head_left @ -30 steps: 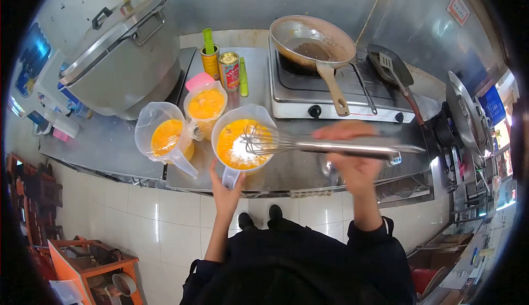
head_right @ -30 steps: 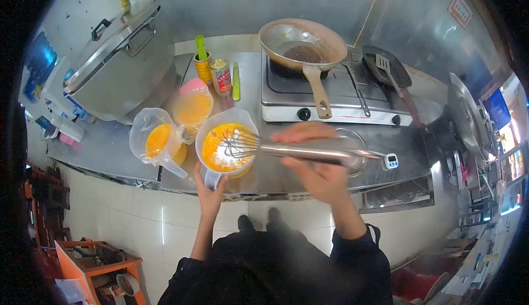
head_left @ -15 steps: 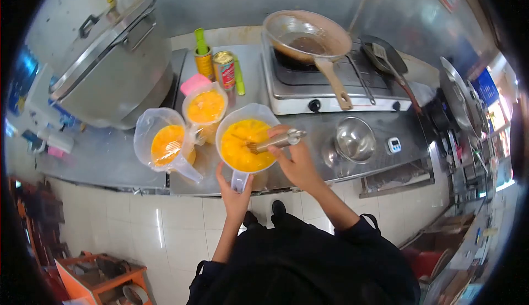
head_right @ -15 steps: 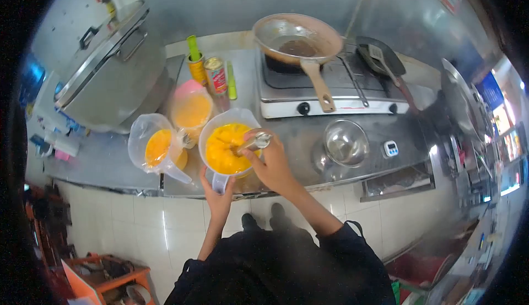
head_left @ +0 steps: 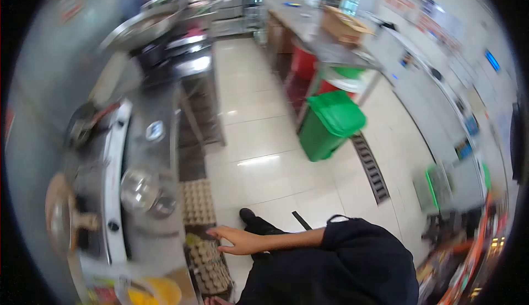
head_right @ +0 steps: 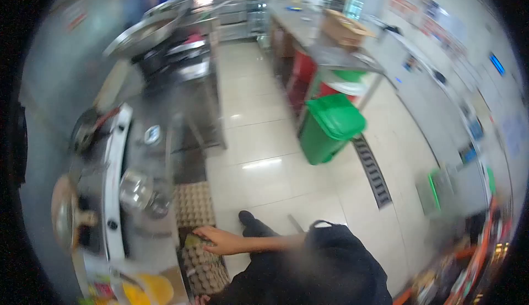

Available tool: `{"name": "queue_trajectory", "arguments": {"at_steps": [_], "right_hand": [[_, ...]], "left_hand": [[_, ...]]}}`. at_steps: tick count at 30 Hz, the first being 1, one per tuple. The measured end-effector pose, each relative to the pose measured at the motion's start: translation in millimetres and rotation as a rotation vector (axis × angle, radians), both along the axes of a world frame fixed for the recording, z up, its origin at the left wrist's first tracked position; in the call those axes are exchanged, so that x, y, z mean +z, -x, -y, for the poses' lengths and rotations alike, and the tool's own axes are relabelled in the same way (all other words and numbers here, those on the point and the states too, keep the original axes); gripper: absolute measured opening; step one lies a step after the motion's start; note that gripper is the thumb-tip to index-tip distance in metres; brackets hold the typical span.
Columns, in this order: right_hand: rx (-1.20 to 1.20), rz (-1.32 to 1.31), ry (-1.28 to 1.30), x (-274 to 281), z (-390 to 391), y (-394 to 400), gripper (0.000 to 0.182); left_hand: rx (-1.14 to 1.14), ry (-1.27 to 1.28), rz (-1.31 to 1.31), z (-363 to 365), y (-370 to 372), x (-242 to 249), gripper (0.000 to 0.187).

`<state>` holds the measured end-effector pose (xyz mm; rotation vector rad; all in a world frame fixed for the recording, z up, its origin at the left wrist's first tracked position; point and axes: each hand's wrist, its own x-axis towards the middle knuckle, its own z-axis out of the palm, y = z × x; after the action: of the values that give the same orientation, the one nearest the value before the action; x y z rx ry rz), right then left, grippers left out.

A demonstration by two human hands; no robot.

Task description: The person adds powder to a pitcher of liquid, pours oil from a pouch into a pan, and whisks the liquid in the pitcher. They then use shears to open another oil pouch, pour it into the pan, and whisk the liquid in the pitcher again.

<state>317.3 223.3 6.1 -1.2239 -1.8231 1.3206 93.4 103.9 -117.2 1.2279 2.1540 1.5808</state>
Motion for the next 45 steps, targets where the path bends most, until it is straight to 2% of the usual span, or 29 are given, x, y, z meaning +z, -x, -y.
{"name": "queue_trajectory", "arguments": {"at_steps": [3,6,9,11,14,15,16,17,18,19,20,21,23,24,25,28,30,31,32,33,34,35,37,38,39,41,43,44,45], "right_hand": [[-0.346,-0.054,0.079,-20,50,-56,0.034],[-0.600,-0.143,0.152,-13,95,-122,0.028],[-0.940,-0.158,0.389,8,132,-199,0.043],[-1.174,-0.056,0.278,13,155,-255,0.050],[-1.356,0.000,0.146,21,200,-343,0.049],[-1.409,0.055,0.031,24,219,-372,0.038],[-1.455,0.117,-0.086,26,237,-404,0.028],[-1.463,0.131,-0.076,25,257,-432,0.028],[-1.534,0.018,-0.094,22,275,-455,0.016],[-1.599,-0.092,-0.130,22,288,-484,0.016],[-1.581,0.080,-0.153,31,300,-507,0.037],[-1.581,0.084,-0.146,33,308,-530,0.037],[-1.599,0.404,-0.190,33,311,-569,0.044],[-1.630,0.289,-0.287,39,305,-587,0.045],[-1.592,0.389,-0.365,24,303,-610,0.043],[-1.415,0.623,-0.429,-12,307,-708,0.043],[-1.822,0.506,-0.378,-25,302,-799,0.048],[-1.986,0.427,-0.168,-26,296,-842,0.058],[-2.018,0.035,-0.172,-26,293,-884,0.057],[-1.947,-0.544,-0.248,-24,294,-923,0.056],[-1.799,-1.060,-0.306,-20,300,-960,0.055],[-1.562,-1.450,-0.359,-16,306,-995,0.054],[-1.018,-1.749,-0.478,-4,323,-1063,0.052],[-0.928,-1.743,-0.531,9,332,-1095,0.051],[-0.980,-1.680,-0.581,24,340,-1127,0.050],[-1.649,-1.440,-0.647,78,335,-1176,0.055],[-1.813,-1.217,-0.760,15,390,-1251,0.049],[-1.799,-1.224,-0.730,5,391,-1284,0.049],[-1.985,-1.096,-0.699,-3,394,-1314,0.045]], "left_hand": [[-0.280,0.255,0.279,-22,-27,27,0.066],[-0.506,0.614,0.547,-40,-71,57,0.068],[-0.696,0.893,0.659,-62,-132,78,0.071],[-0.825,0.960,0.622,-77,-190,78,0.073],[-1.058,0.941,0.371,-93,-301,38,0.053],[-1.134,0.912,0.315,-90,-343,26,0.045],[-1.183,0.791,0.407,-75,-398,20,0.044],[-1.236,0.672,0.500,-61,-454,14,0.042],[-1.350,0.549,0.469,-38,-510,10,0.044],[-1.457,0.418,0.444,-16,-567,6,0.046],[-1.615,0.341,0.275,3,-615,5,0.048],[-1.855,0.446,0.357,18,-663,12,0.050],[-2.166,0.838,0.543,55,-753,57,0.047],[-2.134,1.087,0.950,81,-790,70,0.048],[-2.031,1.314,1.367,100,-827,82,0.049],[-2.149,1.151,1.383,111,-931,111,0.051],[-2.268,0.978,1.389,111,-1003,130,0.054],[-2.318,0.906,1.382,111,-1034,139,0.055],[-2.377,0.544,1.135,109,-1068,155,0.056],[-2.375,0.197,0.879,108,-1102,167,0.058],[-2.413,0.019,0.617,105,-1151,135,0.058],[-2.409,-0.168,0.368,102,-1200,104,0.058],[-2.709,-0.537,-0.204,88,-1282,98,0.055],[-2.591,-0.647,-0.471,82,-1324,90,0.054],[-2.563,-0.650,-0.461,73,-1363,96,0.054],[-2.237,-0.364,-0.386,48,-1419,98,0.052],[-2.059,-0.174,-0.074,2,-1483,86,0.051],[-1.948,-0.043,0.046,-21,-1508,82,0.051],[-1.826,0.090,0.214,-50,-1535,71,0.046]]}}
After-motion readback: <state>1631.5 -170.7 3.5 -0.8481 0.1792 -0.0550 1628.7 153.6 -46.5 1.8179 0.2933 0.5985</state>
